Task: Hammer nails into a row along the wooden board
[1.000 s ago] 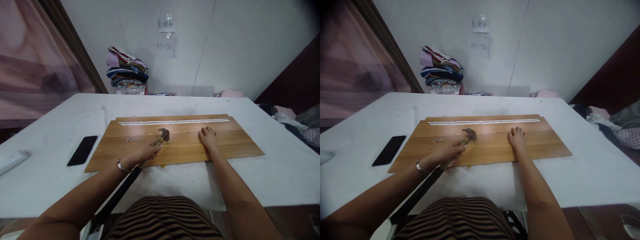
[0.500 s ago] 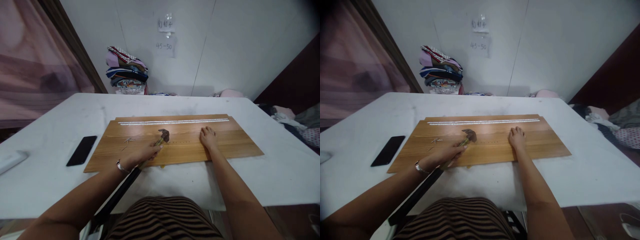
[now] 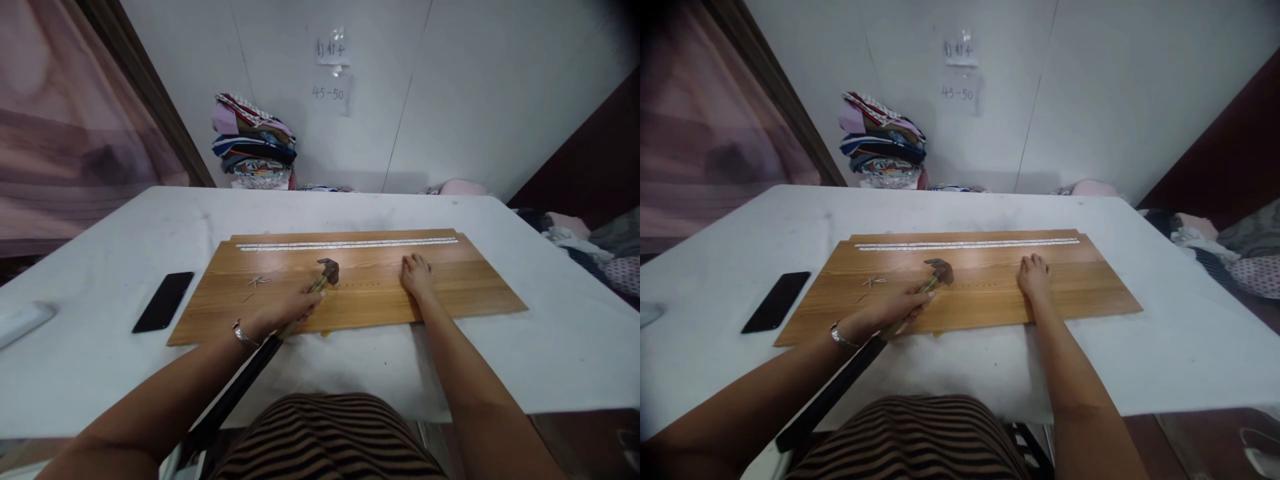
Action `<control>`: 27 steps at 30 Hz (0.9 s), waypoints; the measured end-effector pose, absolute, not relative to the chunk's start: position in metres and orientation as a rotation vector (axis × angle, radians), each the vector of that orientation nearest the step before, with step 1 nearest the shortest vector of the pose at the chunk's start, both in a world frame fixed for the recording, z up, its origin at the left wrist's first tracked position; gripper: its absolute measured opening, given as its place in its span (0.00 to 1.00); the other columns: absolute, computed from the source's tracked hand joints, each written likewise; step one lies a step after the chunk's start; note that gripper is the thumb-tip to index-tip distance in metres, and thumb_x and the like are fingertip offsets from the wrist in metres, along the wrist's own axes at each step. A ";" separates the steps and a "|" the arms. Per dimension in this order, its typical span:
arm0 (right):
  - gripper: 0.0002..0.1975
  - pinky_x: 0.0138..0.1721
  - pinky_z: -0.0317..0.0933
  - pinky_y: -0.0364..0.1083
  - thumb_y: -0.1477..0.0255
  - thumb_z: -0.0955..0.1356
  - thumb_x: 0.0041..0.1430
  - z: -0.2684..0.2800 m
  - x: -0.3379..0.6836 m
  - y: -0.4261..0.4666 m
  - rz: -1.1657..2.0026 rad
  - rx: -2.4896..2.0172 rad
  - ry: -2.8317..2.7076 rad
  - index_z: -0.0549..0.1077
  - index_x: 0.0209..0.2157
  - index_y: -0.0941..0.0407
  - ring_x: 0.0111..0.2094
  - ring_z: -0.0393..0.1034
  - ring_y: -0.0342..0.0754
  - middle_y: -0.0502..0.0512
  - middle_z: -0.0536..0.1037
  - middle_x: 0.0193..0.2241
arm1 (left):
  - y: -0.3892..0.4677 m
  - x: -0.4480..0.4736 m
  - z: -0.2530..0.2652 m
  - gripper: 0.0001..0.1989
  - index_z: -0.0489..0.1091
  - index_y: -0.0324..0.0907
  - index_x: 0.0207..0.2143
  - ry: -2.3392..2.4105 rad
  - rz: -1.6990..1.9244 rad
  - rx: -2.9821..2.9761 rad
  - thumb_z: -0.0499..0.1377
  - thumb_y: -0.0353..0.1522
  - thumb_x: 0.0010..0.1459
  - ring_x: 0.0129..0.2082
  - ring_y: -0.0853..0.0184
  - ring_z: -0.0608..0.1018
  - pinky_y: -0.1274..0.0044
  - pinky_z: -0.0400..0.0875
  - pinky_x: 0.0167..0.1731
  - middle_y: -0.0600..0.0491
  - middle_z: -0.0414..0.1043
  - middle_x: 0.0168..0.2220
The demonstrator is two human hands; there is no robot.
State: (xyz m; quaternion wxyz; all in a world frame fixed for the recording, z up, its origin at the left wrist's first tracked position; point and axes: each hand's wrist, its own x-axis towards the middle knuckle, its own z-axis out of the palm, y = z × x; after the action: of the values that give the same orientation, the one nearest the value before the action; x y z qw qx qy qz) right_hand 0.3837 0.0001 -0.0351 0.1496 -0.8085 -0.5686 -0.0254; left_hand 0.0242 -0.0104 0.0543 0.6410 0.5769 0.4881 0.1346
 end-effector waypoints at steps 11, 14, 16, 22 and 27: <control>0.23 0.62 0.54 0.58 0.72 0.56 0.72 -0.032 0.382 0.000 -0.059 -2.335 -1.633 0.77 0.56 0.54 0.64 0.62 0.58 0.65 0.74 0.62 | -0.008 0.023 0.048 0.15 0.58 0.46 0.30 1.110 0.287 1.370 0.60 0.42 0.60 0.18 0.73 0.58 0.75 0.50 0.19 0.61 0.57 0.20; 0.23 0.62 0.53 0.58 0.73 0.56 0.72 -0.032 0.382 0.000 -0.063 -2.346 -1.637 0.77 0.57 0.54 0.64 0.62 0.58 0.65 0.73 0.63 | -0.008 0.022 0.051 0.14 0.59 0.46 0.30 1.109 0.301 1.376 0.59 0.43 0.60 0.18 0.73 0.59 0.77 0.51 0.19 0.61 0.57 0.20; 0.23 0.62 0.53 0.57 0.73 0.56 0.72 -0.032 0.381 -0.001 -0.068 -2.357 -1.637 0.77 0.57 0.54 0.64 0.62 0.57 0.64 0.73 0.63 | -0.007 0.022 0.051 0.14 0.59 0.45 0.31 1.105 0.305 1.388 0.59 0.43 0.60 0.19 0.73 0.59 0.78 0.52 0.19 0.61 0.58 0.20; 0.23 0.60 0.55 0.56 0.75 0.56 0.71 -0.030 0.381 -0.002 -0.080 -2.340 -1.655 0.77 0.55 0.53 0.63 0.63 0.57 0.64 0.75 0.60 | -0.007 0.025 0.048 0.13 0.59 0.45 0.31 1.149 0.256 1.391 0.58 0.41 0.62 0.18 0.74 0.58 0.77 0.51 0.20 0.61 0.58 0.20; 0.23 0.62 0.54 0.57 0.74 0.56 0.71 -0.030 0.381 -0.002 -0.065 -2.359 -1.648 0.76 0.58 0.55 0.64 0.62 0.58 0.65 0.72 0.63 | -0.009 0.024 0.052 0.12 0.59 0.45 0.31 1.147 0.276 1.403 0.58 0.40 0.61 0.19 0.73 0.59 0.76 0.52 0.20 0.60 0.58 0.20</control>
State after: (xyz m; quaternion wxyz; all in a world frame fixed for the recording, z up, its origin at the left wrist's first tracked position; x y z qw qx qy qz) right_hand 0.3806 -0.0016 -0.0300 0.1313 -0.8124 -0.5677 -0.0225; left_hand 0.0236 -0.0085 0.0524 0.6086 0.6074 0.4964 0.1197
